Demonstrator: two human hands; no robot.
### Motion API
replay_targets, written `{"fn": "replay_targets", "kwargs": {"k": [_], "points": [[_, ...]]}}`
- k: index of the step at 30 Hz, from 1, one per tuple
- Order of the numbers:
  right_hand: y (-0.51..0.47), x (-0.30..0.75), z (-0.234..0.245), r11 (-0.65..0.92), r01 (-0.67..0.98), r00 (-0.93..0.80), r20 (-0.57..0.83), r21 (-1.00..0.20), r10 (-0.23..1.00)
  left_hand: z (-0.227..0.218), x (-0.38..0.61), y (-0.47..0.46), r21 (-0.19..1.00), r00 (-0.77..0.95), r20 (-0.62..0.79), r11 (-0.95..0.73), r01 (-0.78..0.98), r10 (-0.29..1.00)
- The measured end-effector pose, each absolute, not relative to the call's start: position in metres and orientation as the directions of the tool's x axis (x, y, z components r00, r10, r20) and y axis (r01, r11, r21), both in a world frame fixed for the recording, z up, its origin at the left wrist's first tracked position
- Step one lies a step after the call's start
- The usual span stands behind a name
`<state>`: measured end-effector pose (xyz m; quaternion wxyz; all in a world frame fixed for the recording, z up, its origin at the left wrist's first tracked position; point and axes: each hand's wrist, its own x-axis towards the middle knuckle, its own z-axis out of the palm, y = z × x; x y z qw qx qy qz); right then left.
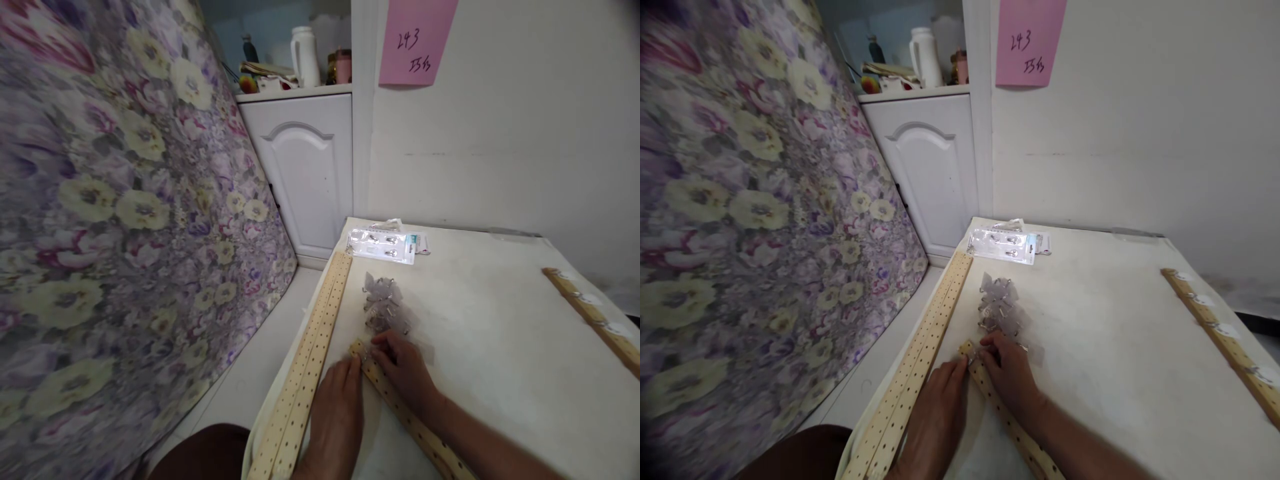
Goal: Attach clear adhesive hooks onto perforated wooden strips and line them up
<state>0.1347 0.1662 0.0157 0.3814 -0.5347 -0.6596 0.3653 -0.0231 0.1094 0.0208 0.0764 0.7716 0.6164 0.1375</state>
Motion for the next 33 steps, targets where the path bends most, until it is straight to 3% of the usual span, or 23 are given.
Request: {"fn": "replay_targets", "kwargs": {"k": [7,19,27,33], "points": [[0.167,0.135,0.012,0.289,0.429,-0.198,0.223,-0.856,0.954,0.022,-0.021,0.111,0.233,0.208,0.118,-0.231,0.945,0.971],[0.166,0.134,0.017,0.262,0.505,-0.211,0.176,-0.822,0.962,0.020,-0.021,0.114,0.207,0.216,0.057,-0.223,0.953,0.975],[0.166,0.136,0.019,0.277,0.559,-0.246,0.163,-0.782,0.955,0.030,-0.019,0.116,0.328,0.197,0.057,-0.204,0.922,0.979],[0.161,0.144,0.018,0.304,0.548,-0.309,0.150,-0.779,0.939,0.020,-0.024,0.113,0.308,0.203,0.108,-0.227,0.924,0.973]]}}
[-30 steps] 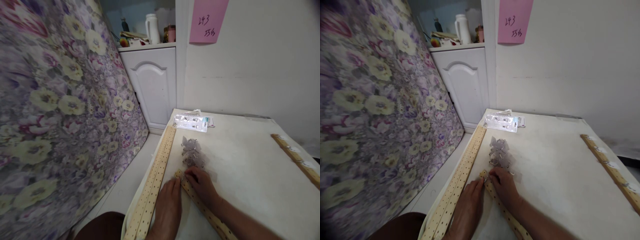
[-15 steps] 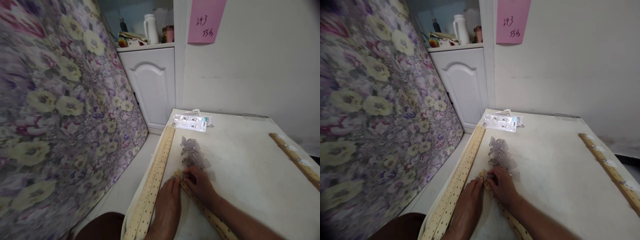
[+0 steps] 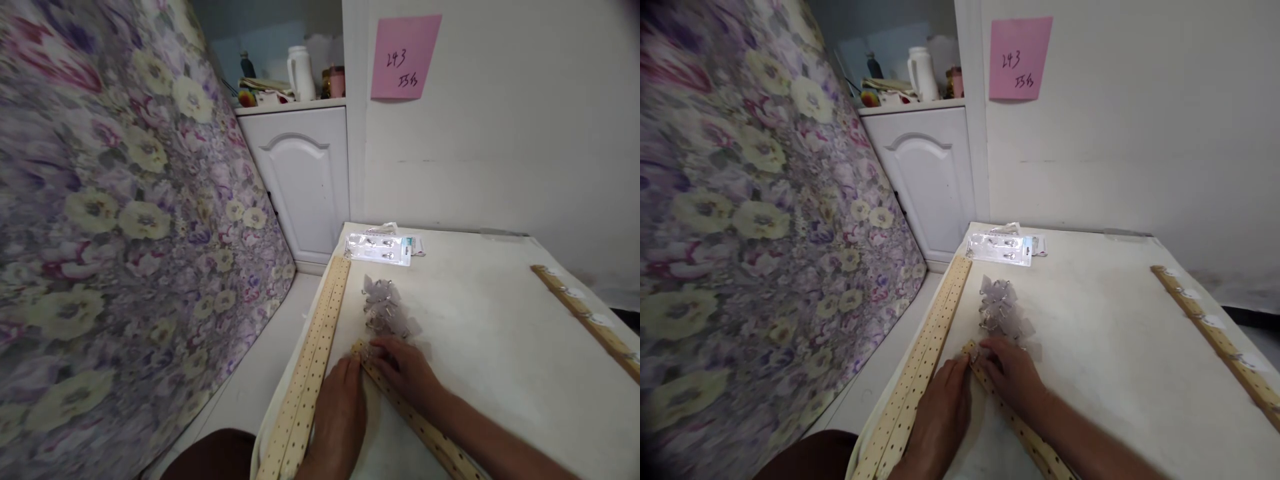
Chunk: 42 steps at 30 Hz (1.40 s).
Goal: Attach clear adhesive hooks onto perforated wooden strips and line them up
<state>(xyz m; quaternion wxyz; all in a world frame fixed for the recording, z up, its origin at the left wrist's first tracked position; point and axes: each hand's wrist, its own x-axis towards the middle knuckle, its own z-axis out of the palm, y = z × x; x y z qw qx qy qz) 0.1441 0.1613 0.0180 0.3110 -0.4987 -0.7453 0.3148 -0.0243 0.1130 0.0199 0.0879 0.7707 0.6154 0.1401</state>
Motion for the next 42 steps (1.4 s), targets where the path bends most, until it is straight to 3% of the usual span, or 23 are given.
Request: {"fn": "replay_targets", "kwargs": {"k": [7,15,20,37,42], "points": [[0.137,0.170,0.025,0.331,0.598,-0.372,0.112,-0.730,0.921,0.029,-0.030,0.108,0.399,0.181,0.094,-0.203,0.894,0.979],[0.053,0.216,0.036,0.151,0.749,-0.255,-0.070,-0.645,0.964,0.063,-0.036,0.095,0.453,0.169,-0.075,-0.117,0.884,0.983],[0.025,0.216,0.022,0.136,0.818,-0.170,-0.010,-0.559,0.985,0.062,-0.029,0.082,0.429,0.273,-0.060,-0.222,0.875,0.960],[0.006,0.146,0.013,0.140,0.853,-0.081,0.137,-0.502,0.987,0.058,-0.040,0.069,0.511,0.380,-0.009,-0.322,0.797,0.925],[-0.001,0.141,0.017,0.132,0.835,-0.057,0.154,-0.534,0.986,0.055,-0.037,0.068,0.479,0.353,-0.054,-0.286,0.830,0.934]]}}
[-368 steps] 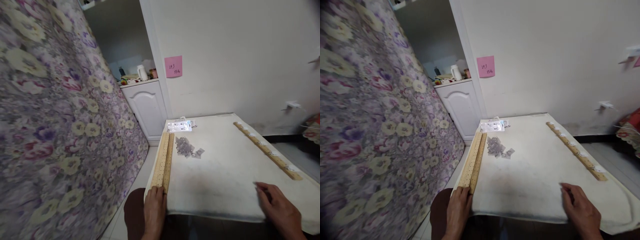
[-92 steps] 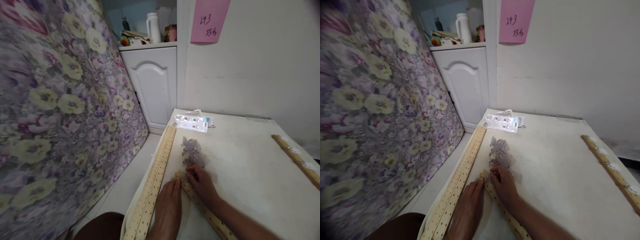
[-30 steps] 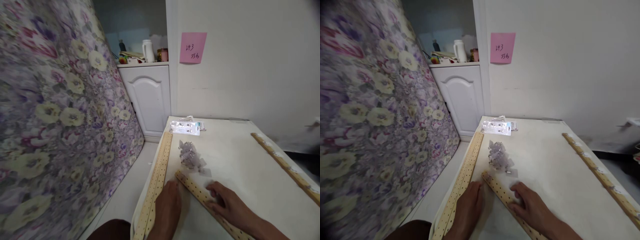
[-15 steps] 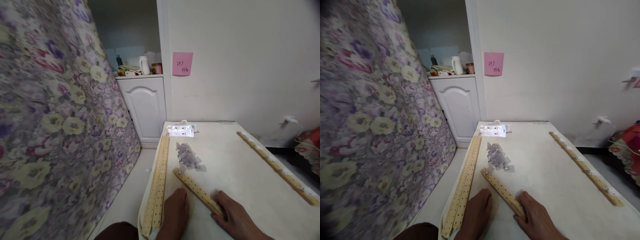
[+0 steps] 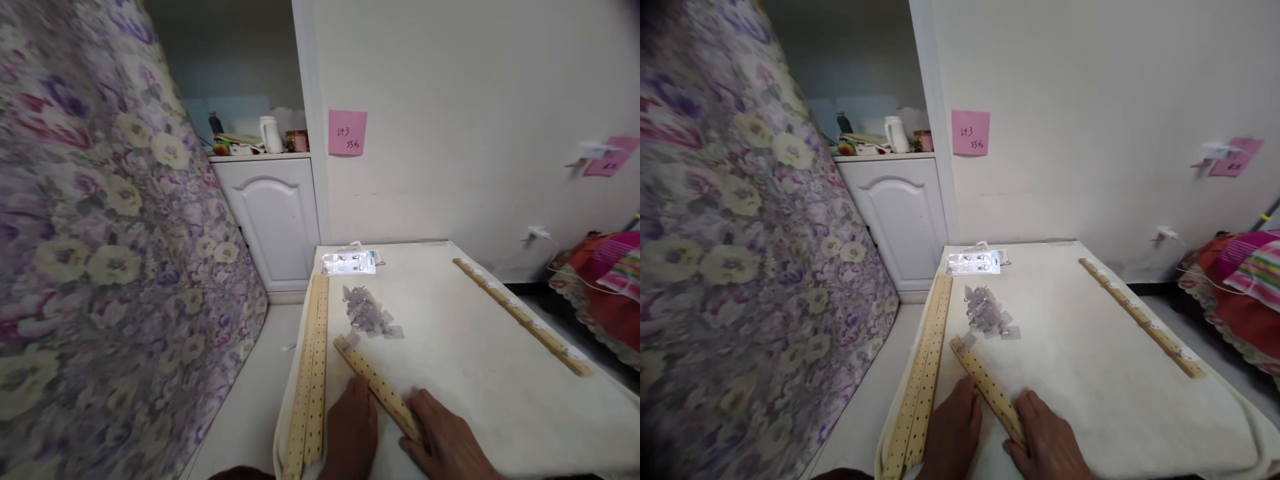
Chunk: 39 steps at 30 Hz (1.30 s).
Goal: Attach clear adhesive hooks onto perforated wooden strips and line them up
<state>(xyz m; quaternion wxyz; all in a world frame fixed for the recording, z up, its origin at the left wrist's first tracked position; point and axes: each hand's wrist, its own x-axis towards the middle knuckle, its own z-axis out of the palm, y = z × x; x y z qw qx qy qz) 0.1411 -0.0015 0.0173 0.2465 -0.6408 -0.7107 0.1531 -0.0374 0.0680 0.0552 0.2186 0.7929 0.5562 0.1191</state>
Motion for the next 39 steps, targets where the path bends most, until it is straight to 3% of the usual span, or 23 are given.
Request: {"fn": "replay_targets", "kwargs": {"k": [5,9,17,22,27,30,34,39], "points": [[0.033,0.161,0.030,0.071,0.776,0.004,0.118,-0.627,0.993,0.054,-0.037,0.067,0.505,0.371,-0.050,-0.297,0.810,0.927],[0.097,0.187,0.027,0.038,0.809,0.127,0.239,-0.586,0.963,0.053,-0.040,0.069,0.536,0.385,-0.037,-0.307,0.786,0.922],[0.137,0.190,0.009,-0.056,0.810,0.215,0.206,-0.584,0.955,0.052,-0.042,0.071,0.579,0.372,-0.035,-0.284,0.764,0.928],[0.126,0.191,0.005,-0.014,0.632,0.306,0.234,-0.774,0.923,0.055,-0.039,0.073,0.552,0.385,-0.075,-0.283,0.784,0.920],[0.120,0.193,0.009,0.075,0.516,0.251,0.234,-0.853,0.939,0.057,-0.038,0.074,0.554,0.387,-0.068,-0.288,0.781,0.919],[0.118,0.187,0.011,0.104,0.340,0.202,0.180,-0.935,0.963,0.057,-0.039,0.073,0.569,0.375,-0.044,-0.286,0.771,0.926],[0.121,0.167,0.011,0.029,0.097,0.079,0.036,-0.995,0.996,0.060,-0.041,0.071,0.554,0.350,-0.056,-0.262,0.790,0.935],[0.132,0.140,0.013,-0.036,0.054,-0.110,-0.041,-0.998,0.993,0.069,-0.043,0.071,0.493,0.253,-0.074,-0.186,0.850,0.965]]}}
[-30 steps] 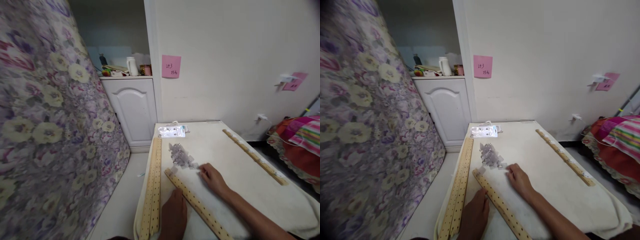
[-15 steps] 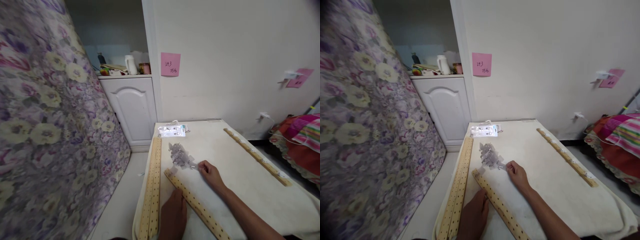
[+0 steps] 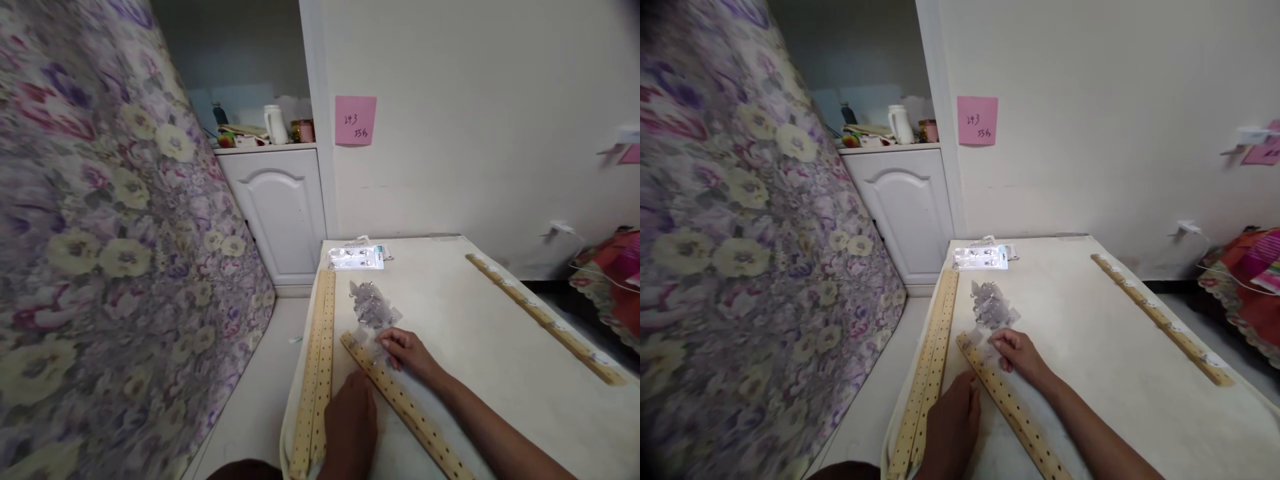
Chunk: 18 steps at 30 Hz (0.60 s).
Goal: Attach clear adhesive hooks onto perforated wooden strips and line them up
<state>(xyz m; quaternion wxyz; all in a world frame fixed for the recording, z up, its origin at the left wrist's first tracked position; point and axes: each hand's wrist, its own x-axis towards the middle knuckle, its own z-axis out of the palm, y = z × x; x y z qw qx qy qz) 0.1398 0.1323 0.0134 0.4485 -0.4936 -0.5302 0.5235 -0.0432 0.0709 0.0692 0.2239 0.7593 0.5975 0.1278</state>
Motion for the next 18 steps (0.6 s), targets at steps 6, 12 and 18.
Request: {"fn": "replay_targets", "kwargs": {"k": [6,12,18], "points": [[0.137,0.129,0.008,-0.063,0.054,-0.172,-0.071,-0.997,0.982,0.066,-0.047,0.075,0.452,0.216,-0.127,-0.138,0.881,0.968],[0.136,0.129,0.005,-0.056,0.081,-0.170,-0.069,-0.995,0.983,0.059,-0.043,0.079,0.342,0.250,-0.211,-0.168,0.925,0.945],[0.133,0.127,0.009,-0.004,0.181,-0.143,-0.031,-0.984,0.989,0.062,-0.040,0.082,0.275,0.254,-0.266,-0.179,0.945,0.930]]}}
